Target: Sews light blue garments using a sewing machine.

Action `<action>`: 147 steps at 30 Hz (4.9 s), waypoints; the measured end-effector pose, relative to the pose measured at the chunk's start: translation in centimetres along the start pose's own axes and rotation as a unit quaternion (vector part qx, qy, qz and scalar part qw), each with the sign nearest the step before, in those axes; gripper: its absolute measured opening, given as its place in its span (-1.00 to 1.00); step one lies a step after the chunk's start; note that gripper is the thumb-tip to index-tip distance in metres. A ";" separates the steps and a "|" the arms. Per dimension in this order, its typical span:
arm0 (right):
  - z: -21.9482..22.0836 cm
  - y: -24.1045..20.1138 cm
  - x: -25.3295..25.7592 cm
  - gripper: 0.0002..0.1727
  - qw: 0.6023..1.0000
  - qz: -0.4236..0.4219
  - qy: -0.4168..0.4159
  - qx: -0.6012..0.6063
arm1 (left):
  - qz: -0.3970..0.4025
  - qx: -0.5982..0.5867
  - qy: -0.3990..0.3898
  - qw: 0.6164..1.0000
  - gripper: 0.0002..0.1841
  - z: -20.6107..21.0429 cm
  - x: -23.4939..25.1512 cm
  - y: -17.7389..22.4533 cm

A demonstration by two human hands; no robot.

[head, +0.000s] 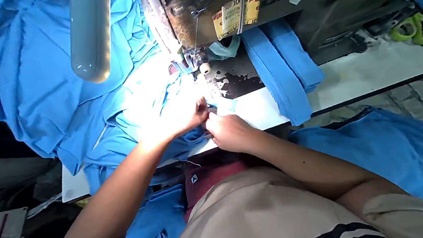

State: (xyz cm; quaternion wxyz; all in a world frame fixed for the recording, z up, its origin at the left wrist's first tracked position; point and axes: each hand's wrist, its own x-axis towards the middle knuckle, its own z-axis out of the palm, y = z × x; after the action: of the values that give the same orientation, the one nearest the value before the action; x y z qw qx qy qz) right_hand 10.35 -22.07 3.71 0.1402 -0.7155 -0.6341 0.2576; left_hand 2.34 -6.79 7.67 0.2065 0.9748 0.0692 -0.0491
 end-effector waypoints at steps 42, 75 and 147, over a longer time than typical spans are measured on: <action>0.9 0.6 -1.8 -0.70 0.998 -0.044 -0.046 -0.004 | -0.118 0.083 0.042 0.989 -0.72 3.2 0.5 -1.4; 1.8 1.2 -1.9 -0.77 0.997 -0.070 0.016 -0.003 | -0.059 -0.031 0.129 0.989 -0.74 4.6 -1.0 -2.0; -0.1 0.5 -1.6 -0.74 0.998 -0.034 -0.047 -0.030 | -0.047 -0.033 0.125 0.991 -0.72 6.6 -3.8 -1.0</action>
State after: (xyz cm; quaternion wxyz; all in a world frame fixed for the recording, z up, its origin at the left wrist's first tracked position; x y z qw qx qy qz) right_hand 10.68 -23.69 3.85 0.0979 -0.6843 -0.6715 0.2669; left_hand -2.01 -9.01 1.72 0.2262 0.9615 0.1418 0.0656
